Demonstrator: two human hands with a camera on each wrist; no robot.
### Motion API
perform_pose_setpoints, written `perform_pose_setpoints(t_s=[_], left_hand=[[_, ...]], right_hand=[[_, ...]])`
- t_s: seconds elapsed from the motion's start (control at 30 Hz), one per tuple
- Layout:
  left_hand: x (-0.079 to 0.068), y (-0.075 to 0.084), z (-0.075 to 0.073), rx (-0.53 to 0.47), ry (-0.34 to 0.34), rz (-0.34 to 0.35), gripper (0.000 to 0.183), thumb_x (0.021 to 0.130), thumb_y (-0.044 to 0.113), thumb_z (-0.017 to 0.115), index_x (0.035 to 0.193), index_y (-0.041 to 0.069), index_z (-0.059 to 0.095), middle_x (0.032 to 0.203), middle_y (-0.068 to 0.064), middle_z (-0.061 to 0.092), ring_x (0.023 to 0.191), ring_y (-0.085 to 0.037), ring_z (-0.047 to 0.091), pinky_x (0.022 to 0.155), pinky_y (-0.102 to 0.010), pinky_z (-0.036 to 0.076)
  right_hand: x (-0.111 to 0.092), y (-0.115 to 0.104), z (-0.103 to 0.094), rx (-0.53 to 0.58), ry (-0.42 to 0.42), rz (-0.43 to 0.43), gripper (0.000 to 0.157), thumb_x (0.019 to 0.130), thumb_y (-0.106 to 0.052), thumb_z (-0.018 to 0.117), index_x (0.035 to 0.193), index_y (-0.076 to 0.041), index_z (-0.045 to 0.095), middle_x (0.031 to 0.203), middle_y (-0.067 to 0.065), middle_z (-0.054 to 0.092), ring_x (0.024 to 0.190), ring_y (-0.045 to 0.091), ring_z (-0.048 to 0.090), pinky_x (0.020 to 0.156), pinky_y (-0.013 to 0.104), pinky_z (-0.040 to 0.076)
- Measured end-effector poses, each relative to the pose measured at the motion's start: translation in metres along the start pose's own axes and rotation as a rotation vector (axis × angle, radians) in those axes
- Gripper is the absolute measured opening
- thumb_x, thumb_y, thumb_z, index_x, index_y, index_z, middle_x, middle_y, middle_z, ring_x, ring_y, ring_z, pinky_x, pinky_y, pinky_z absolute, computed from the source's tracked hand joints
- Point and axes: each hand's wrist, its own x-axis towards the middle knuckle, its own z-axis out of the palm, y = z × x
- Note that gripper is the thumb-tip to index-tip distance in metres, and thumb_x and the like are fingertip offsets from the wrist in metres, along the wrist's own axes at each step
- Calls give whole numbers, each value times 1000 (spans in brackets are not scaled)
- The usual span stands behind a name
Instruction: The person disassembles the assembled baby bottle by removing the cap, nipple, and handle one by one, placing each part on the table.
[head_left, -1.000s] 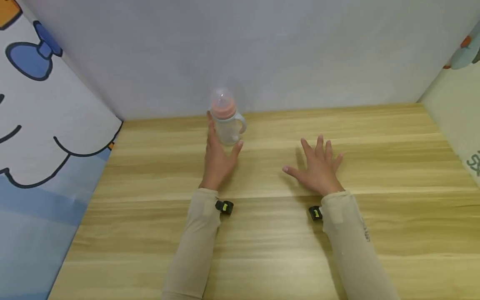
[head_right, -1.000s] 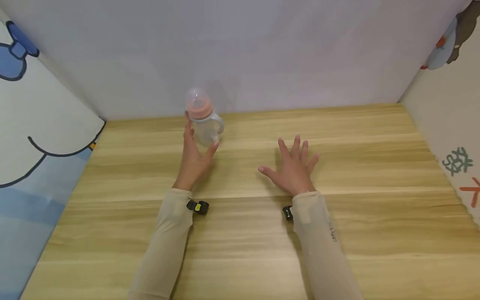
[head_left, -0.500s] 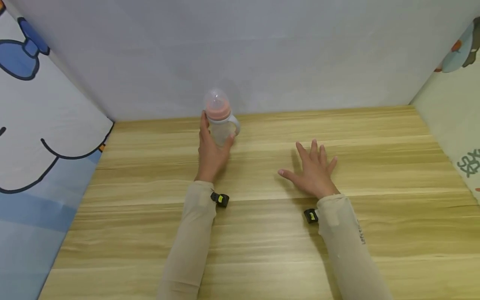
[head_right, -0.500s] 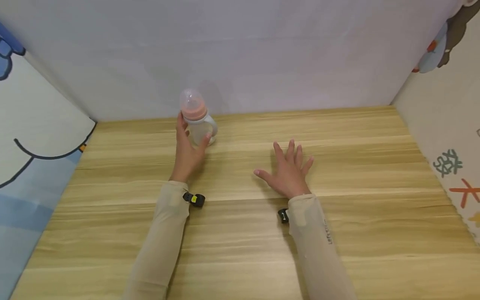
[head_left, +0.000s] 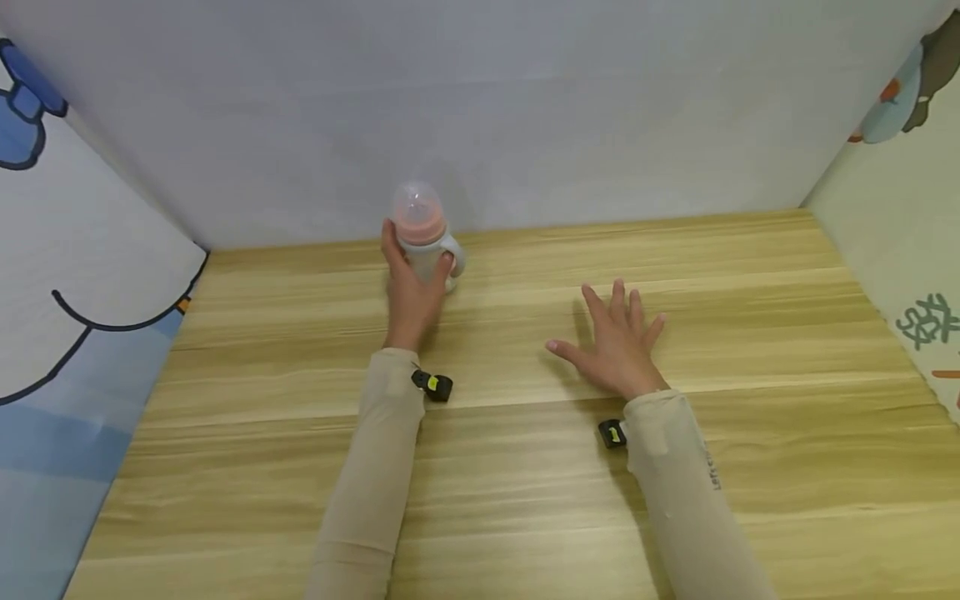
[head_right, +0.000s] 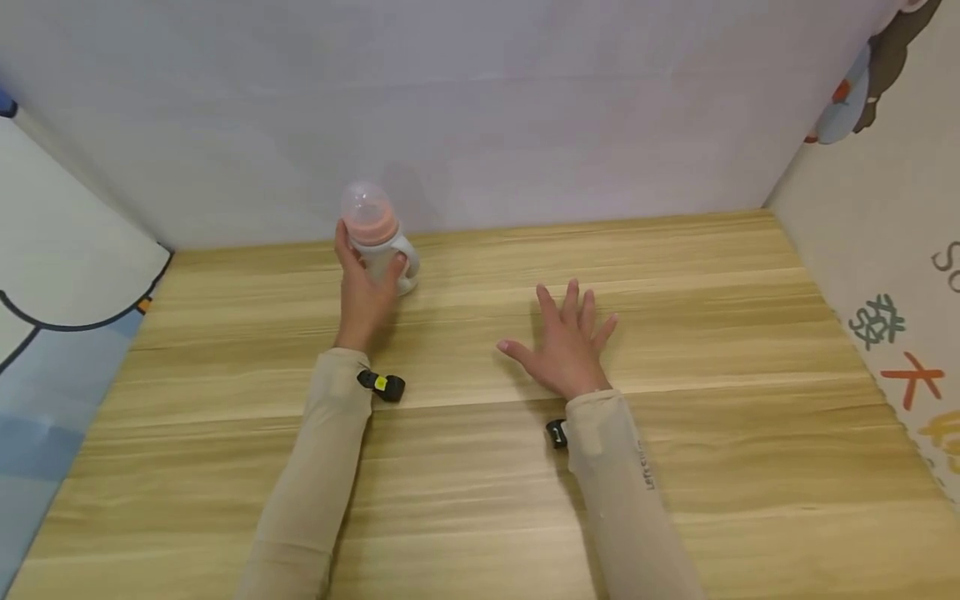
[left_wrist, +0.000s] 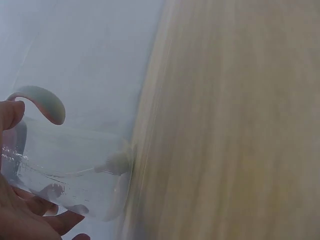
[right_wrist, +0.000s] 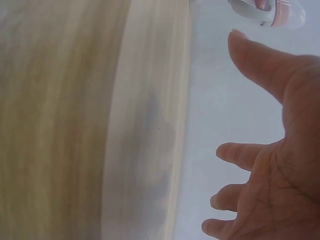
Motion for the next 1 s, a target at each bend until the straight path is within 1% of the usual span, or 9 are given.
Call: perform_pose_setpoints(t_s=[0.1,0.2,0.33,0.47,0.53,0.63,0.77,0.87,1.0], left_hand=[[3,-3,-1,-29,9,18,99,92,31,69,162,29,-2,167,-3,26,147,-26,38,122,-49,29],[4,-5,-3,-66,15,15,104,91,30,71,162,27,-4,170,-1,18,152,-22,31,124,-45,25],[3,-7,-6,-89,8,-7,106,90,30,73,161,29,-6,172,1,10,157,-19,22,127,-42,21],[2,-7,-7,-94,4,-9,107,89,29,74,161,31,-6,172,-1,9,157,-20,21,127,-42,20],[1,-6,-6,-100,9,-3,108,88,25,74,161,30,-5,171,-3,12,156,-21,24,126,-42,21],[1,-5,-3,-109,27,16,109,85,22,77,161,27,-1,166,-7,28,149,-24,37,124,-45,26],[0,-4,2,-94,58,32,110,81,28,83,160,26,6,155,-10,44,137,-27,48,119,-46,32],[0,-3,3,-94,67,36,108,79,34,85,158,29,10,152,-10,47,137,-26,49,119,-45,32],[-2,-3,4,-120,67,60,105,79,34,86,156,30,15,149,-9,51,134,-25,52,118,-45,34]], right_hand=[[1,-1,1,-3,3,-6,100,90,-62,62,163,-18,11,166,25,-15,154,48,-18,110,76,-20],[1,-2,1,1,2,-9,100,90,-61,63,163,-18,11,166,25,-15,154,47,-18,110,76,-19],[0,-3,2,5,2,-12,99,89,-60,64,163,-17,13,167,25,-15,154,48,-17,111,76,-19],[0,-4,3,8,2,-13,99,90,-60,64,163,-17,13,167,25,-14,154,47,-17,111,75,-20],[0,-4,3,7,2,-12,99,90,-60,63,163,-17,13,167,25,-14,154,47,-17,111,75,-20],[0,-4,2,6,3,-10,99,90,-60,63,163,-18,12,167,25,-14,154,47,-18,111,75,-20],[0,-3,1,7,3,-7,99,90,-60,63,163,-18,12,167,24,-15,154,47,-18,111,75,-19],[0,-2,1,8,3,-7,99,90,-61,63,163,-18,12,167,24,-15,154,47,-18,111,75,-19],[0,-1,1,7,7,-10,99,90,-60,63,163,-17,12,166,25,-15,154,48,-17,111,76,-19]])
